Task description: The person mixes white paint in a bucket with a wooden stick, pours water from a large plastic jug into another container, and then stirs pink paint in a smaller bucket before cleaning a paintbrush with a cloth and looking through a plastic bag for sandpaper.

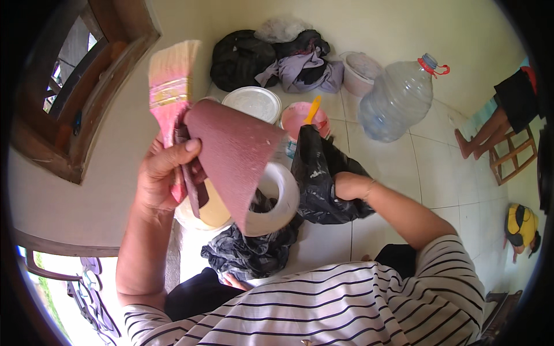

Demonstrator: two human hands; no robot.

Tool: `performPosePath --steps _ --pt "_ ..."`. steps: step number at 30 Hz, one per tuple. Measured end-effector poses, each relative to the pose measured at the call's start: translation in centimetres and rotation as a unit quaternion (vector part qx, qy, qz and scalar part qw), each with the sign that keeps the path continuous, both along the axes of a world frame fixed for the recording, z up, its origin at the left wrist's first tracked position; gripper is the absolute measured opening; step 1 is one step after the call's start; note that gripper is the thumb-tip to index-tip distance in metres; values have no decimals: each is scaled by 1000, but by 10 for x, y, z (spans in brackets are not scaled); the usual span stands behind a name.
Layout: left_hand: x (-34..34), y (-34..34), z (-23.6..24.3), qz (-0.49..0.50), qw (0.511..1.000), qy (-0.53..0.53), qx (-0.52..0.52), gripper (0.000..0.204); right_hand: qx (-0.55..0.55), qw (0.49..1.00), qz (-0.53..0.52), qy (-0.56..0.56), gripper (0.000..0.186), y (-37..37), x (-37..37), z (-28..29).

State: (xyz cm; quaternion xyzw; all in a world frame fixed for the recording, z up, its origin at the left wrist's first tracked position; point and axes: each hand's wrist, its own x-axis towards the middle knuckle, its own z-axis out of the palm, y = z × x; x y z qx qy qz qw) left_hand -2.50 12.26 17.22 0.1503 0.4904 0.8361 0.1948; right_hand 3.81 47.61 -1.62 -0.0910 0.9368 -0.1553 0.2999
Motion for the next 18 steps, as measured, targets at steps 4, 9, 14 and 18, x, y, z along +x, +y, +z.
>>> performPosePath --steps 4,9,14,18 --pt "12 12 2 -5 999 -29 -17 41 -15 996 -80 25 24 -2 -10 -78" --pt "12 8 -7 -68 996 -47 -24 38 -72 997 -10 -37 27 -41 22 -110" --pt "19 10 -11 -51 996 -70 -37 33 -102 987 33 -120 29 -29 42 -57" --pt "16 12 -13 -70 995 -62 -45 29 -84 986 38 -142 31 -14 48 -22"
